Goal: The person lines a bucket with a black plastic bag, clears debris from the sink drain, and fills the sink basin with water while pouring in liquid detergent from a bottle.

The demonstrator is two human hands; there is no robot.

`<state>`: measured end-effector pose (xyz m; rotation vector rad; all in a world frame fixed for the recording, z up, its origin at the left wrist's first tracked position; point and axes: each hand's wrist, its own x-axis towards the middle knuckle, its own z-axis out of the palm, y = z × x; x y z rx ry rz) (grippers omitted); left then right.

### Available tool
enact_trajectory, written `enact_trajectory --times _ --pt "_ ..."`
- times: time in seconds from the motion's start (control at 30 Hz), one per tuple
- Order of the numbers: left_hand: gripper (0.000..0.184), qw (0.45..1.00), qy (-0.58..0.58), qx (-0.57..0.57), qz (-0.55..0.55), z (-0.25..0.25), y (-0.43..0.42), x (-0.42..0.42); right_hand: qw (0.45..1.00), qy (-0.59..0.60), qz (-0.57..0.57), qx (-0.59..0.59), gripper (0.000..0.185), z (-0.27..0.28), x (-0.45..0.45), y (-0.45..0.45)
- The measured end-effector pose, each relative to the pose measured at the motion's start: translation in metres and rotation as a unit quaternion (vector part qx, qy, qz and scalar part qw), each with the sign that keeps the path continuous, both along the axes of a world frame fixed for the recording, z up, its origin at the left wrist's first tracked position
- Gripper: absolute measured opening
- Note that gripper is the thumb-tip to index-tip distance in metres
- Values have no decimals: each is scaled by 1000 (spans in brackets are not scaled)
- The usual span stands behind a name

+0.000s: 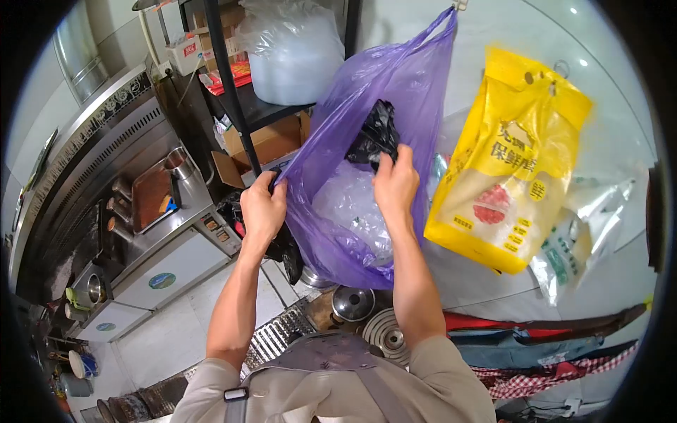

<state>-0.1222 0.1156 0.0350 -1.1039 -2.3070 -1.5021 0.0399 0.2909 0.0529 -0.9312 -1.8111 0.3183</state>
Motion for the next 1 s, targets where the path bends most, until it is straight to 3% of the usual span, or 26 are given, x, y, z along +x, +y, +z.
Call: enact_trajectory --times 0.07,0.1,0.13,0.2,0.23,0.27,0.33,0.37,0.43,0.47,0.53,0.6,0.63,0.67,0.73,0.77,0.83,0.87,0.9,0.93,0.97,1.0 --pt "25 998 -60 -17 -20 5 -1 -2 969 137 94 -181 28 6 17 -18" --pt "26 999 -31 -18 -18 6 -2 0 994 0 27 -110 32 -15 18 -3" --pt "28 999 -1 -36 -26 4 -3 -4 979 -192 14 -65 37 -20 18 3" --pt "31 997 -8 -55 -45 6 -12 -7 909 -411 44 -55 38 -29 38 -12" --pt "36 996 -24 -44 -69 9 -16 -12 927 -368 50 -56 41 -18 43 -25" --pt "42 994 -45 -37 -91 9 -26 -14 967 -223 54 109 38 -28 51 -35" --pt "32 965 -194 -16 -175 17 -49 -25 987 -78 143 5 33 7 65 -98" --pt "30 958 -220 8 -182 15 -62 -37 984 -85 158 -5 33 1 70 -123" --pt "27 943 -276 52 -176 17 -90 -53 928 -15 354 -116 30 -14 79 -169" --pt "26 938 -300 60 -165 18 -105 -59 902 -33 382 -199 31 -25 75 -193" --pt "26 920 -338 102 -167 22 -136 -67 890 -143 365 -234 48 -73 59 -217" --pt "27 922 -333 132 -148 29 -163 -62 941 -210 224 -143 69 -145 41 -218" --pt "26 923 -333 141 -133 29 -177 -59 946 -231 198 -115 83 -180 32 -217" --pt "24 924 -330 153 -118 29 -189 -57 943 -232 210 -113 83 -205 27 -216" --pt "23 932 -319 154 -78 21 -215 -61 865 -267 242 -349 68 -231 22 -223" --pt "21 937 -309 157 -48 13 -228 -62 861 -274 253 -345 68 -236 18 -222" --pt "20 946 -304 117 10 -14 -259 -75 744 -120 331 -567 46 -237 2 -222" --pt "20 953 -293 67 49 -31 -277 -86 701 -99 342 -617 29 -244 -15 -216" --pt "21 939 -330 58 74 -57 -295 -100 678 -157 333 -637 25 -238 -35 -206" --pt "21 939 -327 60 90 -73 -313 -104 713 -194 359 -571 23 -238 -58 -201" --pt "19 926 -349 61 128 -84 -329 -108 754 -340 384 -410 23 -216 -87 -195" --pt "18 911 -372 66 166 -87 -341 -107 825 -346 436 -99 26 -231 -123 -172"
